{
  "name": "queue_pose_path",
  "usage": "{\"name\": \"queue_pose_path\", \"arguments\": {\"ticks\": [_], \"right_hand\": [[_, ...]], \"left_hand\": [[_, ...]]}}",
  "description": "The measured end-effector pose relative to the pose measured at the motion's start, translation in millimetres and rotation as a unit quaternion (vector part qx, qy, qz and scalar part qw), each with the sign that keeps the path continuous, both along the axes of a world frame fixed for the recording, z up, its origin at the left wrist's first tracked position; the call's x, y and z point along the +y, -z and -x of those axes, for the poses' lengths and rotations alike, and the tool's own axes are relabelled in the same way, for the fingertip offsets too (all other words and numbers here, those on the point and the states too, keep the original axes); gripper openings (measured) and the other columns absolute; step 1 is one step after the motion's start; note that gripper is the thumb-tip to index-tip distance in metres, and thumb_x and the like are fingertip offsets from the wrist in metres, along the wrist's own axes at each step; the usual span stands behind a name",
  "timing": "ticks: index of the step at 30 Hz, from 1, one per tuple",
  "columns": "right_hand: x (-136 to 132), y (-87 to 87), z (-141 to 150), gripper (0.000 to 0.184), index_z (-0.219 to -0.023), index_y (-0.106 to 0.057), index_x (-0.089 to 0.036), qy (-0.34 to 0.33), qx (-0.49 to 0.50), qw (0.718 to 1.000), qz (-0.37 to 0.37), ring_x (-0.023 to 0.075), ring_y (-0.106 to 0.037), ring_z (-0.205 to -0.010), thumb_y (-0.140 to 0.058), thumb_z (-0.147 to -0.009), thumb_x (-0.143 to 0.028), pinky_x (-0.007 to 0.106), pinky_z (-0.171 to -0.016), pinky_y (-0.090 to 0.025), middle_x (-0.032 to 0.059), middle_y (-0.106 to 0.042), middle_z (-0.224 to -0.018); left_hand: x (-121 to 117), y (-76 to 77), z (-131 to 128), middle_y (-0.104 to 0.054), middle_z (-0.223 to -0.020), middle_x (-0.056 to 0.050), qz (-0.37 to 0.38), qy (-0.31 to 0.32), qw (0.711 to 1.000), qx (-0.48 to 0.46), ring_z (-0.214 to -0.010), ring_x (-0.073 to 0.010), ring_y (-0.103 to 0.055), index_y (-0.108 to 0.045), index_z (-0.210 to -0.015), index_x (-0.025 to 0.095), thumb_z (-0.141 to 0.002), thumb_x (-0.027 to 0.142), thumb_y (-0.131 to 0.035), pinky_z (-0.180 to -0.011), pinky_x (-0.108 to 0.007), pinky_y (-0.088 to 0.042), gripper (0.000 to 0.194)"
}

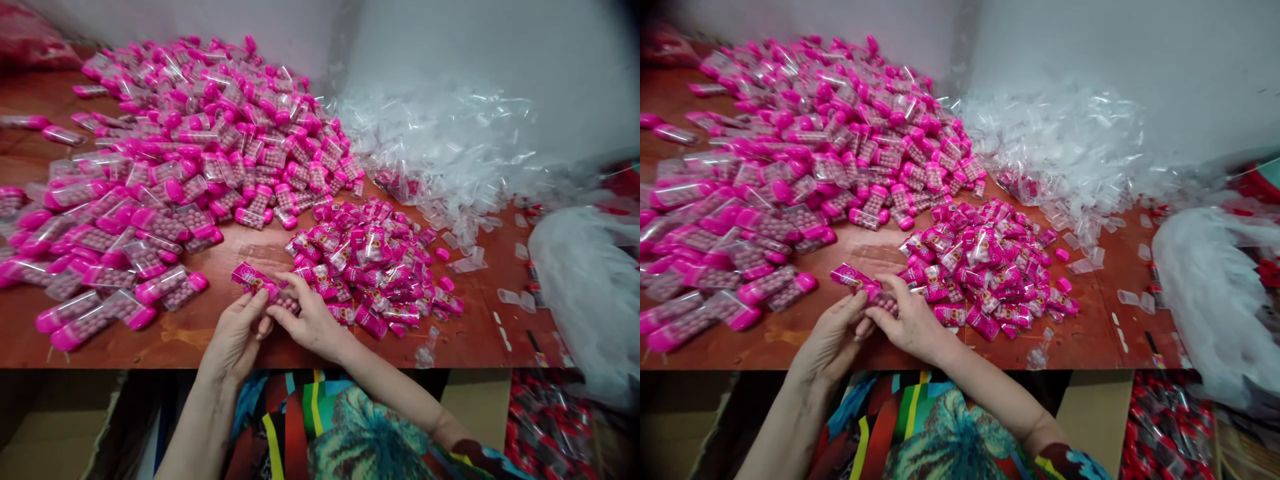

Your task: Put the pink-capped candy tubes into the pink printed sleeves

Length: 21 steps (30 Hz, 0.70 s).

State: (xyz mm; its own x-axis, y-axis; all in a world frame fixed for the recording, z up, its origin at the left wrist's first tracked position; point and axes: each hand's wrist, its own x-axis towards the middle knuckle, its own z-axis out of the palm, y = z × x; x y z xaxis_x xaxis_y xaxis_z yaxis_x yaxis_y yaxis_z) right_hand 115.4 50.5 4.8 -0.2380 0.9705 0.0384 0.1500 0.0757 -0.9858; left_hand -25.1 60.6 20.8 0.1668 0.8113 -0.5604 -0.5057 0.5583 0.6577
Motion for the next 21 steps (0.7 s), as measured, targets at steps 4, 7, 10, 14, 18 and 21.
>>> {"name": "queue_pose_path", "arguments": {"ticks": [4, 7, 10, 14, 18, 21], "right_hand": [[-6, 5.4, -3, 0.053, -0.141, -0.037, -0.024, -0.035, 0.108, 0.991, 0.072, 0.0115, -0.059, -0.076, -0.06, -0.093, -0.03, 0.025, -0.068, -0.049, 0.0007, -0.058, -0.09], [-10, 10.9, -4, 0.057, -0.146, -0.028, -0.022, -0.072, 0.201, 0.965, 0.154, 0.0072, -0.051, -0.054, -0.052, -0.098, -0.04, 0.02, -0.052, -0.042, -0.0033, -0.055, -0.077], [-13, 14.4, -3, 0.066, -0.147, -0.023, -0.02, -0.081, 0.27, 0.936, 0.21, 0.0067, -0.049, -0.046, -0.054, -0.096, -0.047, 0.019, -0.045, -0.038, -0.0034, -0.058, -0.074], [-18, 15.4, 6, 0.062, -0.145, -0.027, -0.024, -0.023, 0.253, 0.948, 0.193, 0.0066, -0.048, -0.048, -0.057, -0.095, -0.045, 0.019, -0.046, -0.037, -0.0043, -0.055, -0.073], [-18, 11.0, 11, 0.062, -0.143, -0.031, -0.024, 0.023, 0.223, 0.961, 0.163, 0.0071, -0.048, -0.052, -0.06, -0.092, -0.045, 0.018, -0.046, -0.037, -0.0039, -0.055, -0.075], [-15, 5.2, 10, 0.069, -0.144, -0.026, -0.021, 0.001, 0.261, 0.942, 0.213, 0.0057, -0.041, -0.039, -0.061, -0.091, -0.048, 0.017, -0.039, -0.031, -0.0075, -0.055, -0.064]], "left_hand": [[1, -0.4, 3, -0.044, -0.045, 0.006, -0.016, -0.008, 1.0, -0.022, -0.044, -0.0069, -0.039, -0.061, -0.07, 0.015, -0.071, 0.036, -0.082, -0.046, -0.018, -0.034, 0.029], [-1, -0.6, 2, -0.045, -0.044, 0.005, -0.02, 0.015, 0.999, -0.024, -0.045, -0.0094, -0.043, -0.06, -0.07, 0.016, -0.075, 0.04, -0.078, -0.048, -0.021, -0.037, 0.031], [-4, -3.2, -1, -0.046, -0.043, 0.004, -0.013, 0.029, 0.999, -0.001, -0.044, -0.0114, -0.047, -0.059, -0.068, 0.015, -0.078, 0.043, -0.074, -0.048, -0.023, -0.038, 0.033], [-6, -8.3, -4, -0.047, -0.04, 0.003, -0.006, 0.011, 0.998, 0.059, -0.04, -0.0095, -0.045, -0.057, -0.061, 0.015, -0.076, 0.045, -0.076, -0.043, -0.02, -0.031, 0.039], [-7, -6.8, -5, -0.046, -0.038, 0.002, 0.001, -0.007, 0.998, 0.063, -0.039, -0.0079, -0.042, -0.054, -0.056, 0.015, -0.074, 0.047, -0.077, -0.041, -0.019, -0.026, 0.044], [-9, -2.7, -5, -0.046, -0.038, 0.002, 0.003, -0.003, 1.0, 0.014, -0.042, -0.0098, -0.045, -0.055, -0.057, 0.015, -0.078, 0.049, -0.074, -0.043, -0.021, -0.03, 0.044]]}}
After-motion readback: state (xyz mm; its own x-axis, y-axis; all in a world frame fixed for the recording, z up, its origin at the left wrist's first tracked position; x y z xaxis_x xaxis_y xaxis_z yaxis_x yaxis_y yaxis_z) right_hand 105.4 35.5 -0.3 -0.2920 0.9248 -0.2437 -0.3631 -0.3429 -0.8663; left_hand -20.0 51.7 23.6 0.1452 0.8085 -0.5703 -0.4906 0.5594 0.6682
